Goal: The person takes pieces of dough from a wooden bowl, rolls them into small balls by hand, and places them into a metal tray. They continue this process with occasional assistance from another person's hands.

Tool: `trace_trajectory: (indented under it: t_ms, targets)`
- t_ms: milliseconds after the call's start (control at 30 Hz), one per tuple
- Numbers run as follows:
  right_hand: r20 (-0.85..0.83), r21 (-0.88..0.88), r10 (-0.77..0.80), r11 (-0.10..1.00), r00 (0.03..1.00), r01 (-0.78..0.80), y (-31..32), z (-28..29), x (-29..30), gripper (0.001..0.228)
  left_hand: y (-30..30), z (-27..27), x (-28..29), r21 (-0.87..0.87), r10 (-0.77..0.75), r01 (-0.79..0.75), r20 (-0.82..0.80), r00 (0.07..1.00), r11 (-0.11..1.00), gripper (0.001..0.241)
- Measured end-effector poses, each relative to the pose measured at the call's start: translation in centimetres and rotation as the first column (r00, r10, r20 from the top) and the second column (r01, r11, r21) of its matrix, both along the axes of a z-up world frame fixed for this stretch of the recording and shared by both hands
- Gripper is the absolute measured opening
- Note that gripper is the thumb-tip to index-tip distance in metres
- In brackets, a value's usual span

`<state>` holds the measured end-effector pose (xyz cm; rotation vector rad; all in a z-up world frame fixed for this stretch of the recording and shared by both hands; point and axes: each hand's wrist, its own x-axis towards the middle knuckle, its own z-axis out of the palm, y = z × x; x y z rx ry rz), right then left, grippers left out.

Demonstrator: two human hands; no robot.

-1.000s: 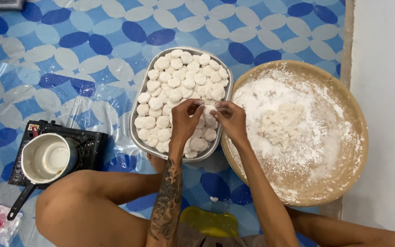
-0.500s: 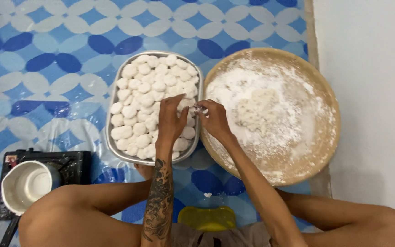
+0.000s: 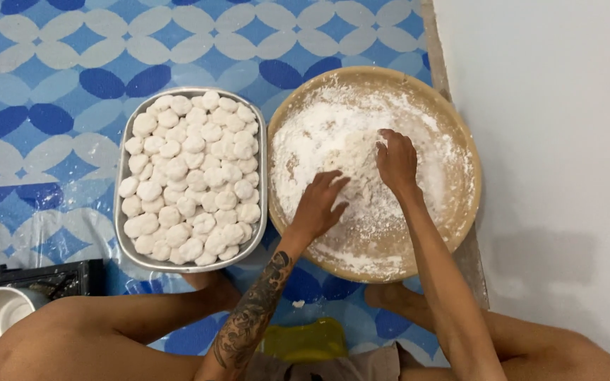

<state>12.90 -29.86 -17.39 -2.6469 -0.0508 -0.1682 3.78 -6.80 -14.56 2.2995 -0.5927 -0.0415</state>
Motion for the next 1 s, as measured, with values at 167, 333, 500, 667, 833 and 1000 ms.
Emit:
trace_trajectory:
  t_ms: [167, 333, 500, 667, 833, 1000]
  targets:
    - [-0.228, -0.059, 0.044, 0.997, 0.973, -0.059, -0.8, -0.8, 4.3, 0.053, -1.6, 0.4, -0.1, 0.217, -0.046, 0.038, 0.033, 0.998, 0.975, 0.057]
    - [-0.224, -0.145, 0.154, 0.971, 0.962, -0.189, -1.5, -1.5, 7.0, 0.041, -2.3, -1.0, 0.3, 0.304, -0.043, 0.033, 0.027, 0.999, 0.952, 0.058]
    - [-0.33, 0.063, 0.19, 0.982, 0.925, -0.18, -2.2, 0.9, 5.9, 0.038, -2.3, -0.8, 0.0, 0.341, -0.07, 0.061, 0.015, 0.997, 0.938, 0.051]
    - [-0.305, 0.006, 0.159, 0.986, 0.939, -0.166, -2.3, -0.1, 6.3, 0.029, -2.5, -1.4, 0.2, 0.35, -0.08, 0.065, 0.028, 0.996, 0.934, 0.049]
    - [-0.256, -0.039, 0.176, 0.981, 0.95, -0.192, -2.2, -0.4, 5.8, 0.029, -2.7, -0.4, 0.1, 0.36, -0.077, 0.069, 0.006, 0.997, 0.93, 0.048]
    - [-0.251, -0.009, 0.049, 0.999, 0.967, -0.053, -3.0, -1.8, 5.9, 0.023, -3.1, -0.9, 0.1, 0.378, -0.066, 0.056, 0.015, 0.998, 0.924, 0.043]
